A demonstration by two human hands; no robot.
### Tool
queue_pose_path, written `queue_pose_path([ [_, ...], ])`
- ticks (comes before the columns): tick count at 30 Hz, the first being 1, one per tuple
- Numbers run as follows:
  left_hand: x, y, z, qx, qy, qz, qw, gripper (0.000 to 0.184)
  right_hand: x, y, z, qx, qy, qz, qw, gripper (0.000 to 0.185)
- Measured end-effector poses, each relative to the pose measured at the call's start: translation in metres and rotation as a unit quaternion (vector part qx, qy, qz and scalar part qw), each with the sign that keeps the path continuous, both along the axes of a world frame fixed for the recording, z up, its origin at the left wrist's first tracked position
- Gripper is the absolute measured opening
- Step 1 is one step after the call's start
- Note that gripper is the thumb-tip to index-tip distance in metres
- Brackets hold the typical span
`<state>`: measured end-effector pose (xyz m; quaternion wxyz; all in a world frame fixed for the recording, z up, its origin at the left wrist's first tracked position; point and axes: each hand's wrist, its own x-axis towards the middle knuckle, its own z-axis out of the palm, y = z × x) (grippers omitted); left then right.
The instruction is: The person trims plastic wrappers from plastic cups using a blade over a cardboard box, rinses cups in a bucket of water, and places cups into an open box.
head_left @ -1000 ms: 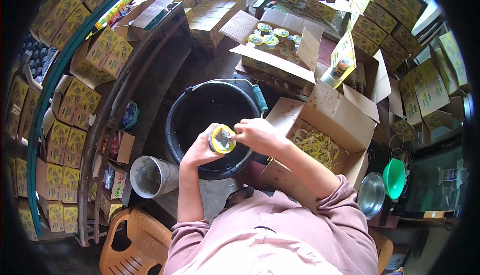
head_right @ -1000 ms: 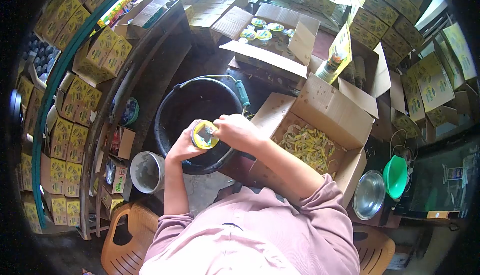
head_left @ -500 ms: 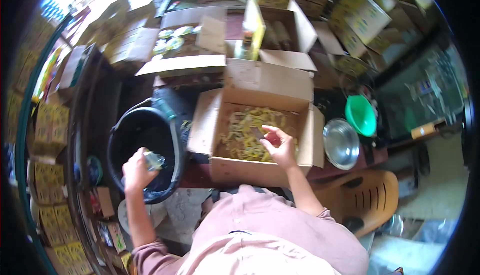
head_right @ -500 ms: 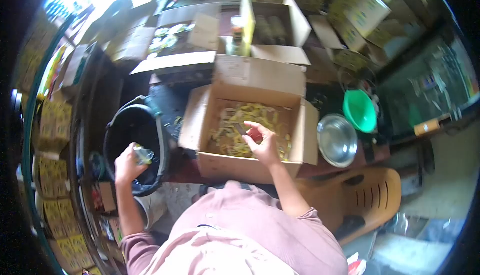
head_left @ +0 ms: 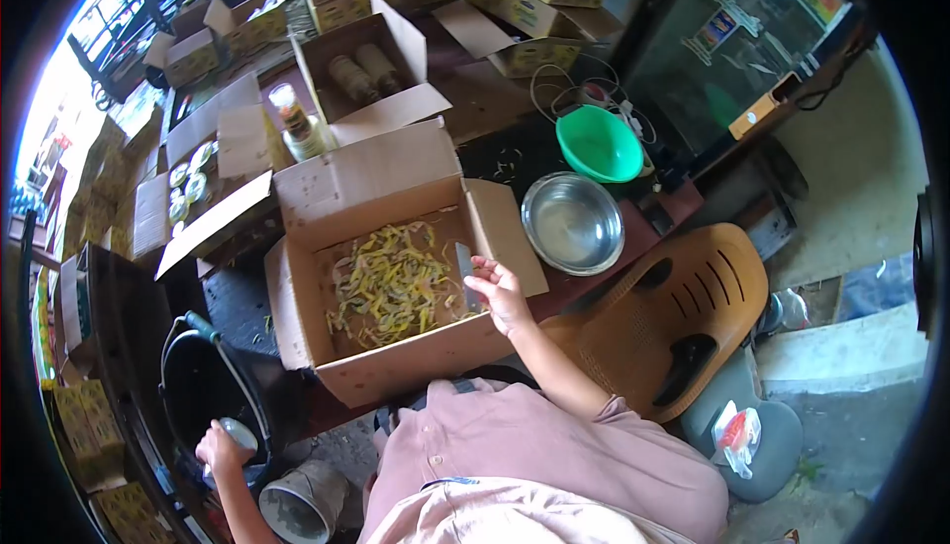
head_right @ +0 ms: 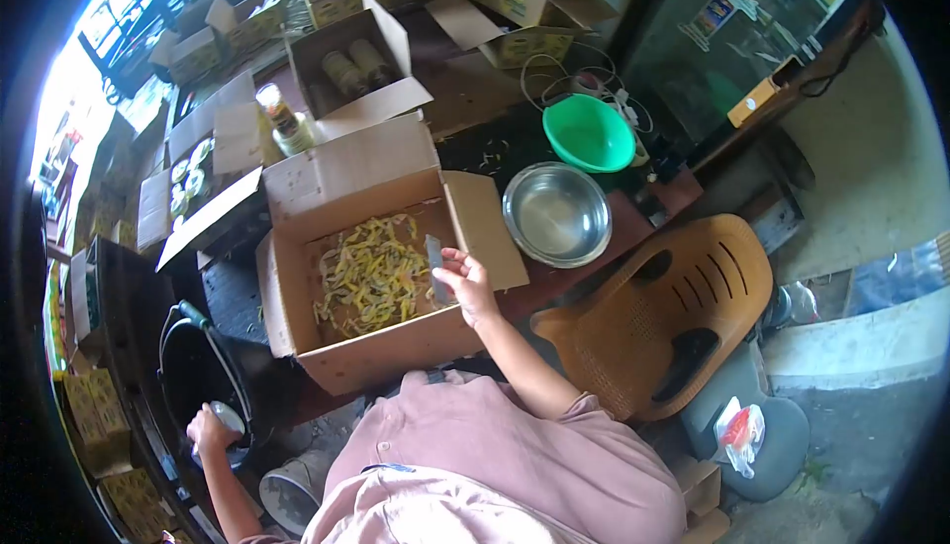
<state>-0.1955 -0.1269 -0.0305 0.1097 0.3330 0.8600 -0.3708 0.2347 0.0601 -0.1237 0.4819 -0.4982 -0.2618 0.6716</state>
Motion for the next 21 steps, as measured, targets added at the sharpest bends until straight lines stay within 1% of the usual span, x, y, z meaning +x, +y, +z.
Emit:
queue_pose_path([
  [1, 0.003, -0.002, -0.004, -0.010, -0.004, -0.005, 1.000, 0.079, 0.005, 0.000, -0.003, 0.011, -0.004, 0.013, 1.000, 0.036],
  [5, 0.012, -0.004, -0.024, -0.075, 0.007, 0.003, 0.997, 0.070, 0.022, -0.004, -0.010, 0.022, 0.006, -0.004, 1.000, 0.034],
  [8, 0.009, -0.008, -0.028, -0.067, 0.025, 0.013, 0.997, 0.069, 0.032, -0.003, -0.018, 0.019, 0.005, 0.000, 1.000, 0.035],
  [9, 0.005, -0.012, -0.031, -0.052, 0.030, 0.016, 0.998, 0.070, 0.034, -0.002, -0.022, 0.020, 0.005, 0.006, 1.000, 0.036],
  [12, 0.017, -0.009, -0.012, -0.033, 0.025, 0.023, 0.999, 0.073, 0.035, 0.007, -0.024, 0.036, -0.001, 0.026, 0.999, 0.038],
  [13, 0.007, -0.011, -0.013, -0.020, 0.007, 0.030, 0.999, 0.083, 0.034, 0.010, -0.024, 0.044, -0.003, 0.030, 0.999, 0.038],
  [16, -0.005, -0.006, -0.004, -0.065, -0.018, -0.002, 0.998, 0.088, 0.031, 0.019, -0.017, 0.056, -0.015, 0.042, 0.997, 0.038],
  [17, -0.001, -0.005, -0.001, -0.023, 0.000, -0.022, 1.000, 0.078, 0.029, 0.021, -0.016, 0.065, -0.017, 0.043, 0.997, 0.038],
  [19, 0.007, -0.001, 0.004, -0.002, -0.015, -0.033, 0.999, 0.075, 0.022, 0.025, -0.020, 0.091, -0.022, 0.039, 0.995, 0.037],
  [21, 0.012, 0.006, 0.005, -0.020, -0.037, -0.024, 0.999, 0.072, 0.017, 0.028, -0.016, 0.087, -0.034, 0.048, 0.994, 0.037],
])
